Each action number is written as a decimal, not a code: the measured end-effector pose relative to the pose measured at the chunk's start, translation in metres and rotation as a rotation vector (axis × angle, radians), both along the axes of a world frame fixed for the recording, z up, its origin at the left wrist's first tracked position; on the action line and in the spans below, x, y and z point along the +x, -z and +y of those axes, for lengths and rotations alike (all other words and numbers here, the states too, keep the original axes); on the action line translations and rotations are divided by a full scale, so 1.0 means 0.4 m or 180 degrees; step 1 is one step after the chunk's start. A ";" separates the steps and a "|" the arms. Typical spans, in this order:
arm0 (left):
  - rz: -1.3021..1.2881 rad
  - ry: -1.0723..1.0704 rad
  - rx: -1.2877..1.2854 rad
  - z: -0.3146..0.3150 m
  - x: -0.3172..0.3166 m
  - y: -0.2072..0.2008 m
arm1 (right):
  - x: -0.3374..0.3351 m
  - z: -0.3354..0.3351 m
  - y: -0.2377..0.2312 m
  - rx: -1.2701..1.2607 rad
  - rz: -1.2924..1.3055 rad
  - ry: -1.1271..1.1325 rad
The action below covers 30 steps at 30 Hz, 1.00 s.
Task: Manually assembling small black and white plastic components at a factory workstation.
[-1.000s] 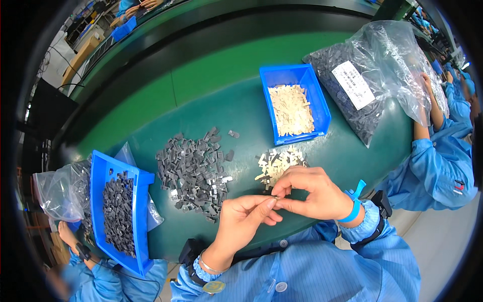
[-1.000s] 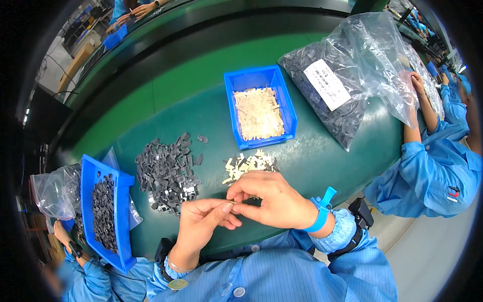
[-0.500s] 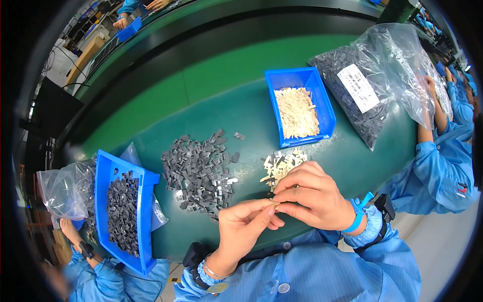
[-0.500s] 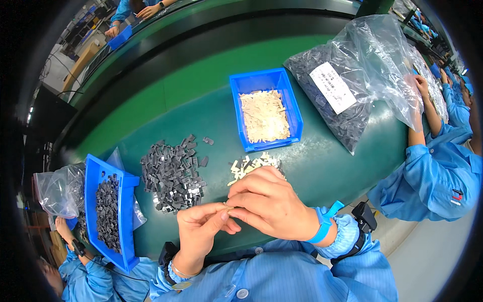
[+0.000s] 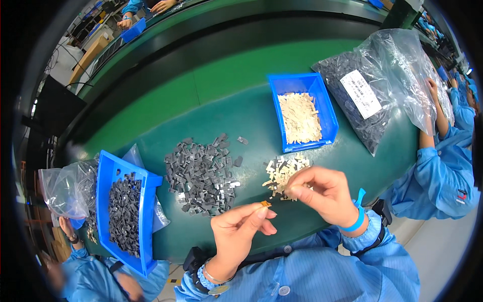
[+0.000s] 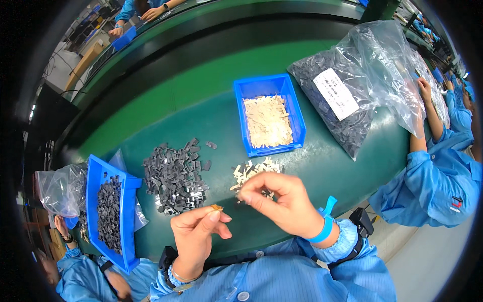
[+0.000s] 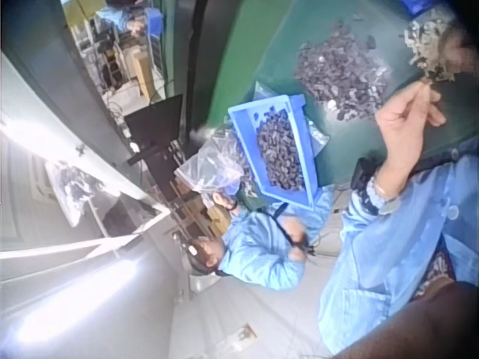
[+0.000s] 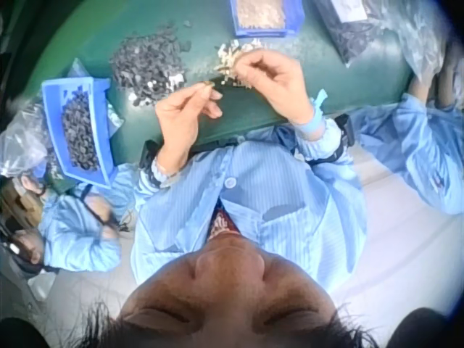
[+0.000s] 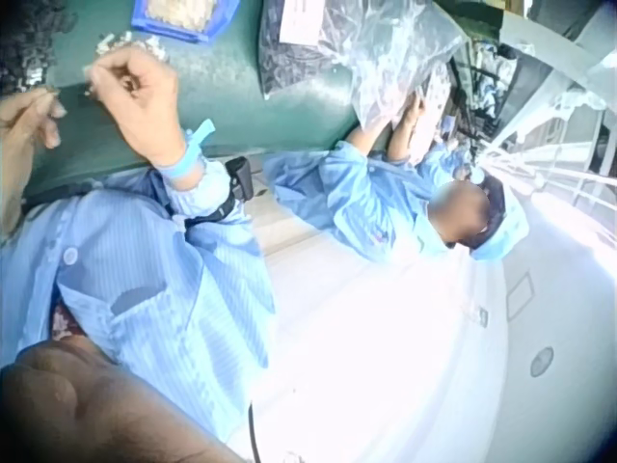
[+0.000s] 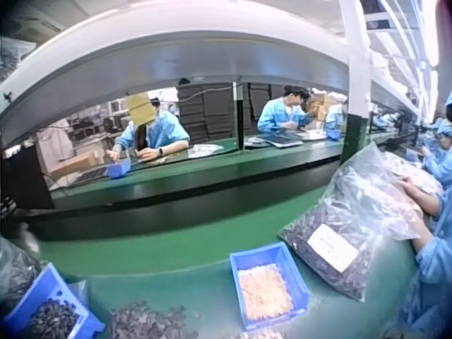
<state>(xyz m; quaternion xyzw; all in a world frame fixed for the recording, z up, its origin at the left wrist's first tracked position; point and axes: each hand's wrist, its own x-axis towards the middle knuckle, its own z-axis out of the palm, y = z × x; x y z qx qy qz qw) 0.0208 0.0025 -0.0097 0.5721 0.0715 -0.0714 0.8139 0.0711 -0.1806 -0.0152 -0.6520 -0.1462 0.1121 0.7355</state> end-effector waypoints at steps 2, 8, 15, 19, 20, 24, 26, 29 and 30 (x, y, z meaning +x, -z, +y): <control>0.0038 -0.0030 -0.0133 0.001 0.004 0.002 | -0.019 0.018 -0.008 0.0295 0.0792 -0.0237; -0.0101 -0.0089 0.0089 -0.012 -0.002 0.004 | -0.037 0.055 0.003 0.0593 0.0987 -0.0209; -0.0040 -0.0073 0.0306 -0.010 -0.004 0.004 | -0.038 0.062 0.003 0.0612 0.0953 -0.0067; 0.0020 -0.0100 0.0273 -0.011 -0.006 0.009 | -0.040 0.064 0.001 0.0458 0.0678 -0.0060; 0.0025 -0.0102 0.0277 -0.010 -0.006 0.009 | -0.039 0.064 0.004 0.0462 0.0683 -0.0062; 0.0072 -0.0005 0.0195 -0.008 0.000 0.010 | -0.032 0.058 0.005 0.0383 0.0599 -0.0217; 0.0014 -0.0013 0.0164 -0.002 0.005 0.016 | -0.025 0.054 0.004 0.0240 0.0579 -0.0292; -0.0364 -0.0090 0.0313 0.003 0.011 0.024 | -0.018 0.047 0.000 -0.0076 0.0278 -0.0484; -0.0371 -0.0090 0.0316 0.006 0.011 0.025 | -0.015 0.047 -0.001 -0.0121 0.0334 -0.0526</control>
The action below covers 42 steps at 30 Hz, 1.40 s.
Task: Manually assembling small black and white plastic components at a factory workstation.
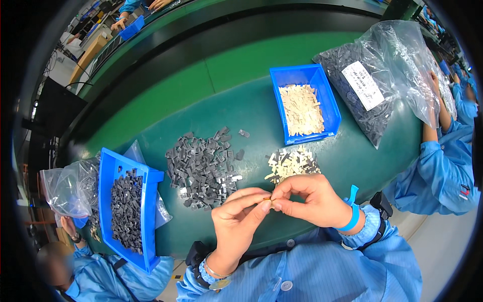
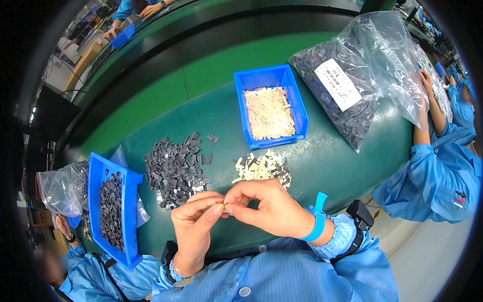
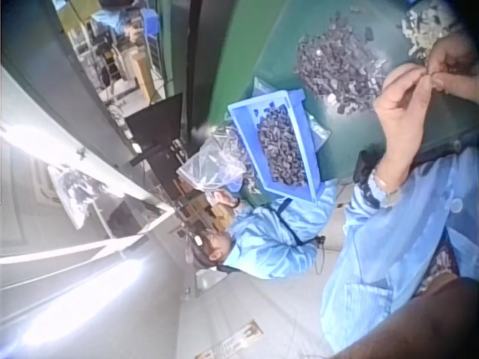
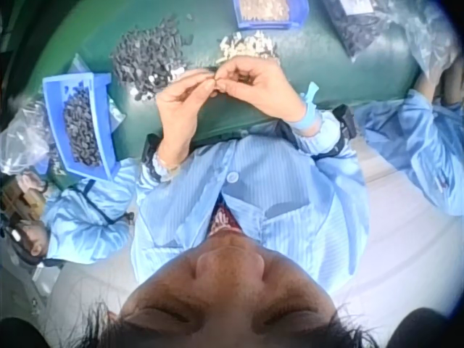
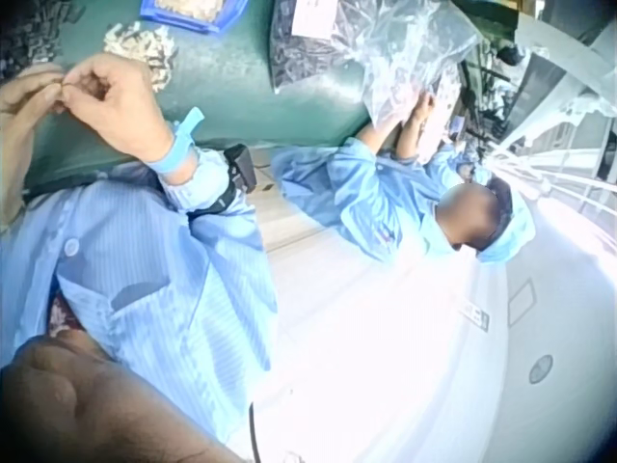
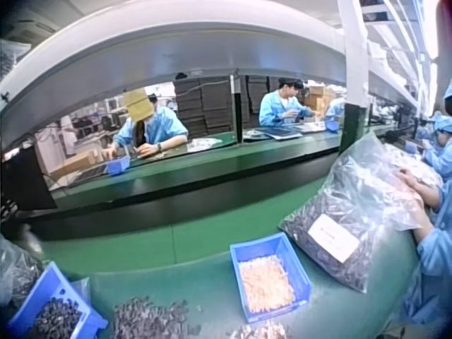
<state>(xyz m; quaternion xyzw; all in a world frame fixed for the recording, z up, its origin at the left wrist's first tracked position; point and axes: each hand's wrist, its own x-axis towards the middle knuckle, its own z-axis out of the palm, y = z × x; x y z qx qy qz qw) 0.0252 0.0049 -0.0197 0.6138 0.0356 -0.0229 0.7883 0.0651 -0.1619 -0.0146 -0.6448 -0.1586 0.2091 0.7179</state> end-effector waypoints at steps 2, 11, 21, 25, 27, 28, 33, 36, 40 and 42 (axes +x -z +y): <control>-0.0080 -0.0034 -0.0139 0.008 0.001 0.004 | 0.002 -0.003 -0.005 -0.0044 0.0045 -0.0045; -0.0315 -0.0434 0.0070 -0.013 0.001 0.004 | -0.018 0.020 0.008 0.0525 0.0622 0.0203; -0.0760 -0.0736 0.0704 -0.020 -0.001 -0.005 | -0.023 0.018 0.009 0.0739 0.0794 0.0236; -0.0804 -0.0598 0.0683 -0.025 -0.004 0.000 | -0.029 0.022 0.012 0.0771 0.0781 0.0286; -0.0613 -0.0492 0.0514 -0.024 -0.006 -0.001 | -0.029 0.022 0.011 0.0761 0.0824 0.0330; -0.0616 -0.0493 0.0518 -0.023 -0.006 -0.001 | -0.029 0.023 0.012 0.0765 0.0822 0.0329; -0.0576 -0.0402 0.0406 -0.023 -0.002 0.003 | -0.026 0.025 0.009 0.0790 0.0704 0.0401; -0.0135 -0.0280 -0.0235 -0.030 -0.003 0.009 | -0.030 0.026 0.009 0.0731 0.0688 0.0476; -0.0001 -0.0259 -0.0423 -0.041 -0.006 0.004 | -0.034 0.023 0.004 0.0682 0.0754 0.0512; -0.0193 -0.0342 -0.0376 -0.042 -0.005 0.004 | -0.035 0.023 0.001 0.0771 0.0665 0.0505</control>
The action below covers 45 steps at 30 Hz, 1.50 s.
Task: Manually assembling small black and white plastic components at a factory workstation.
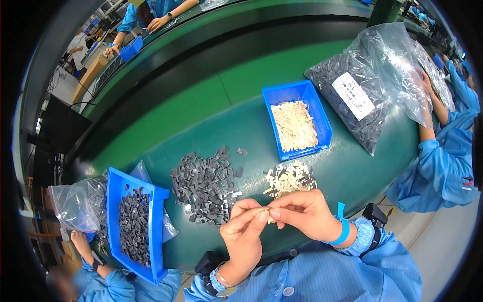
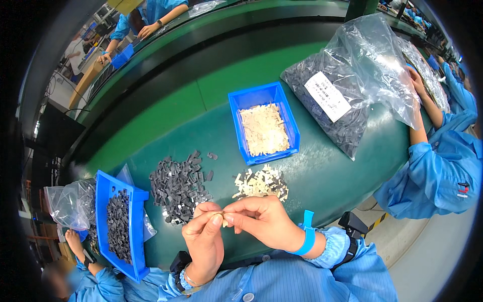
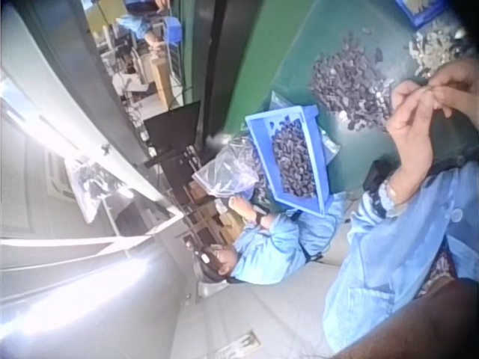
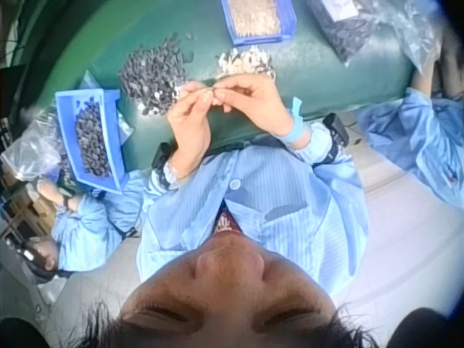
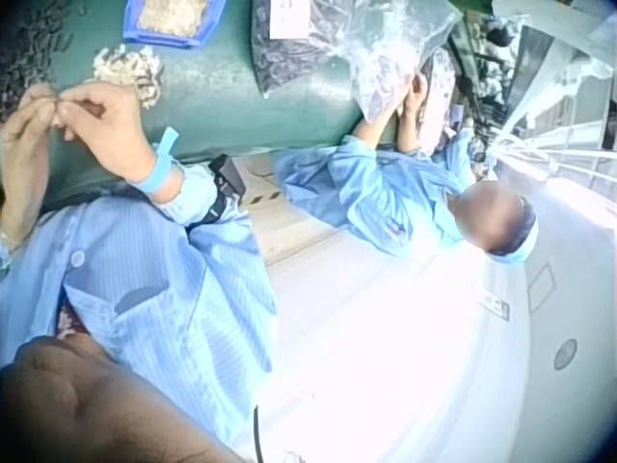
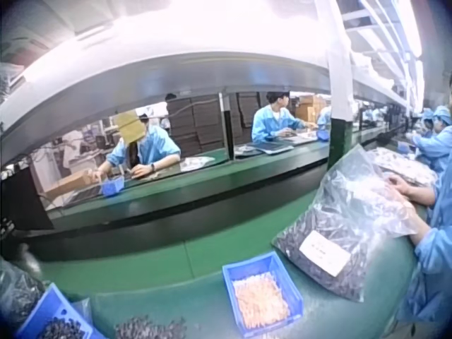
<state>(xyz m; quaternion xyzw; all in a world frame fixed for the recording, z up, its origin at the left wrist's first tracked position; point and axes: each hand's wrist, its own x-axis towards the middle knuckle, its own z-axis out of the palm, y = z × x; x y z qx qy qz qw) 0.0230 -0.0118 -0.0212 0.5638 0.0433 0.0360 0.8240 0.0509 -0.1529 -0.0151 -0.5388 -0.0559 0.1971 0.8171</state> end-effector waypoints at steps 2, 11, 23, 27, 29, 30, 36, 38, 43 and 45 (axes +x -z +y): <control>-0.0054 -0.0172 0.0002 -0.001 0.000 0.002 | 0.002 -0.004 -0.005 -0.0105 -0.0045 -0.0016; -0.0340 -0.0221 0.0718 0.008 -0.003 0.007 | 0.000 0.000 -0.003 -0.0172 0.0002 -0.0038; 0.0102 0.0132 -0.0411 -0.013 0.001 0.001 | -0.008 -0.003 -0.007 0.0072 0.0142 0.0174; 0.0152 -0.0046 -0.0974 -0.007 0.003 -0.005 | 0.017 -0.021 -0.018 -0.0308 -0.0377 0.0261; -0.0376 -0.0488 -0.0249 0.027 0.012 -0.030 | 0.079 -0.071 -0.047 -0.1407 -0.1596 0.0814; -0.0705 -0.0722 0.0251 0.049 0.011 -0.039 | 0.117 -0.094 -0.058 -0.1940 -0.2447 0.1169; -0.1571 -0.0964 0.2878 0.089 -0.004 -0.083 | 0.265 -0.161 -0.082 -0.3673 -0.3567 0.1177; -0.1853 -0.1004 0.3271 0.098 0.001 -0.077 | 0.281 -0.160 -0.077 -0.3876 -0.3629 0.1306; -0.2684 -0.1092 0.4565 0.105 0.005 -0.066 | 0.255 -0.150 -0.097 -0.3475 -0.3690 0.1190; -0.3048 -0.1012 0.4656 0.108 0.005 -0.063 | 0.208 -0.111 -0.117 -0.2747 -0.3209 0.0321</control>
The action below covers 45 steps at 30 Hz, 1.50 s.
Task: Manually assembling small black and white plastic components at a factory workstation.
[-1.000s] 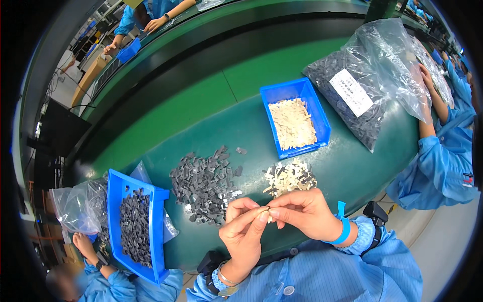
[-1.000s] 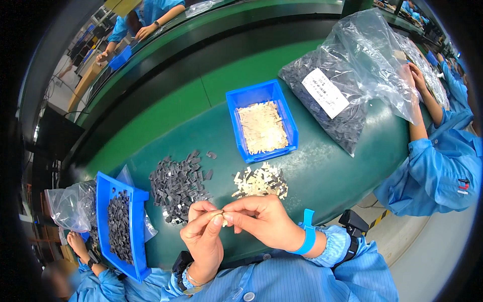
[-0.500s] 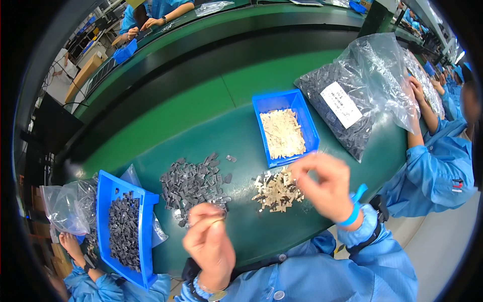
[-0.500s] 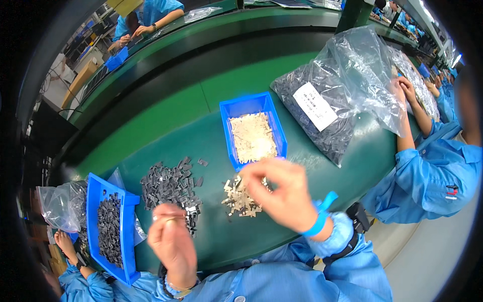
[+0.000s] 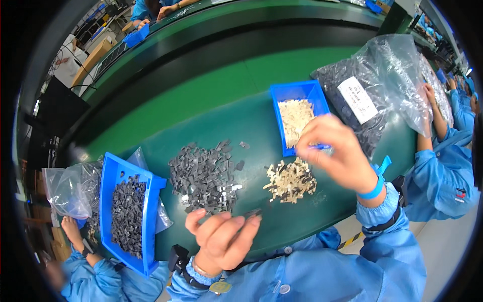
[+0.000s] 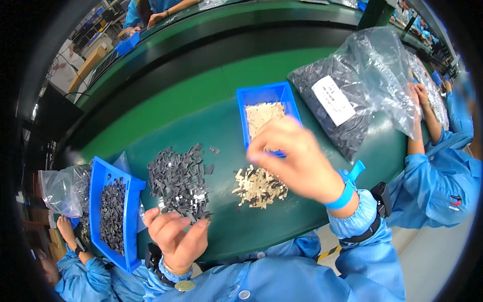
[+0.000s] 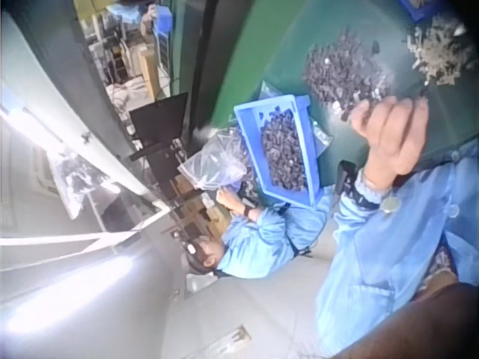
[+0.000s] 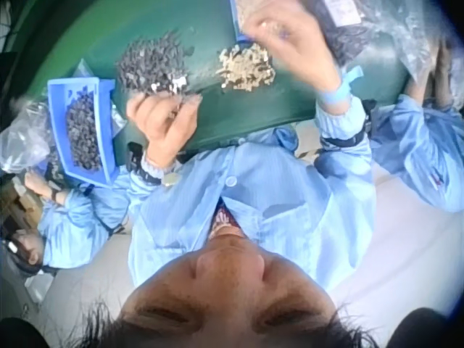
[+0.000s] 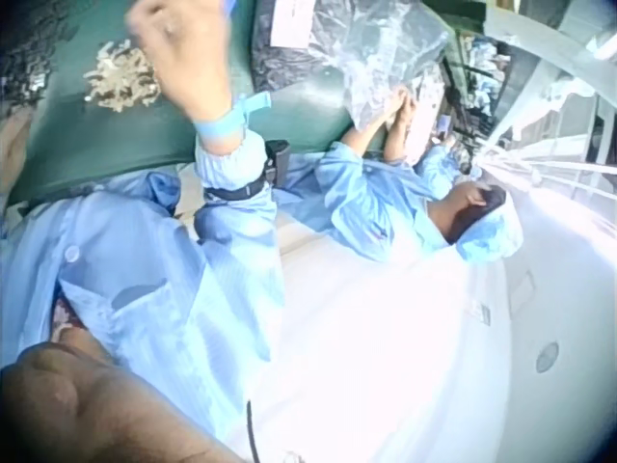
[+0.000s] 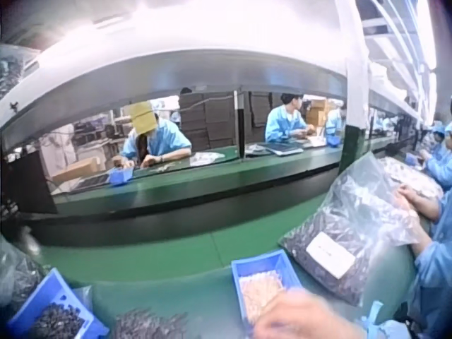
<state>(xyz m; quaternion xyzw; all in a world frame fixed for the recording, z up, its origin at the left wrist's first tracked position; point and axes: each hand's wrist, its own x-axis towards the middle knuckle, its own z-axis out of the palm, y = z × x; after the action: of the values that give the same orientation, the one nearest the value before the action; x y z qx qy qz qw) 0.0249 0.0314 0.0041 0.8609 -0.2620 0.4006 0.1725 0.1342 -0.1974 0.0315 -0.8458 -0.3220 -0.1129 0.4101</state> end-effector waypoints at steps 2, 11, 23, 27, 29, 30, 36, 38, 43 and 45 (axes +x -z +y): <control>-0.0070 0.0114 0.0078 -0.004 0.004 0.010 | -0.042 0.033 0.001 0.0330 0.1018 -0.0995; 0.0018 0.0359 0.0365 -0.003 -0.012 0.031 | -0.057 0.065 0.019 0.0041 0.1853 -0.1914; 0.0988 -0.0287 0.0358 -0.036 0.090 0.027 | -0.095 0.047 0.086 0.0156 0.0521 -0.0298; 0.1403 -0.0839 0.0598 -0.030 0.165 0.068 | -0.103 0.046 0.091 0.0775 0.0443 0.0322; 0.1418 -0.0995 0.0736 -0.038 0.174 0.081 | -0.110 0.056 0.110 0.0918 0.0410 0.0214; 0.1496 -0.1094 0.0806 -0.031 0.171 0.104 | -0.119 0.068 0.114 0.0975 0.0435 0.0236; 0.1035 -0.0819 0.0822 -0.042 0.191 0.137 | -0.135 0.045 0.099 0.0994 0.0424 0.0447; 0.1197 -0.0757 0.0774 -0.045 0.184 0.128 | -0.140 0.049 0.102 0.1104 0.0477 0.0448; 0.1779 -0.0234 -0.0643 -0.037 0.132 0.067 | -0.149 0.074 0.103 0.1495 0.0416 0.0318; 0.2273 0.0537 -0.2488 -0.048 0.110 0.039 | -0.157 0.059 0.083 0.1351 0.0117 0.0407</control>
<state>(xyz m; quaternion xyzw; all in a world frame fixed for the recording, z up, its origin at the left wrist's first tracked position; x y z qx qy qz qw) 0.0691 0.0121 -0.0115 0.7912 -0.0866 0.1353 0.5901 0.0715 -0.1737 -0.0017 -0.7611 -0.2293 -0.1885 0.5767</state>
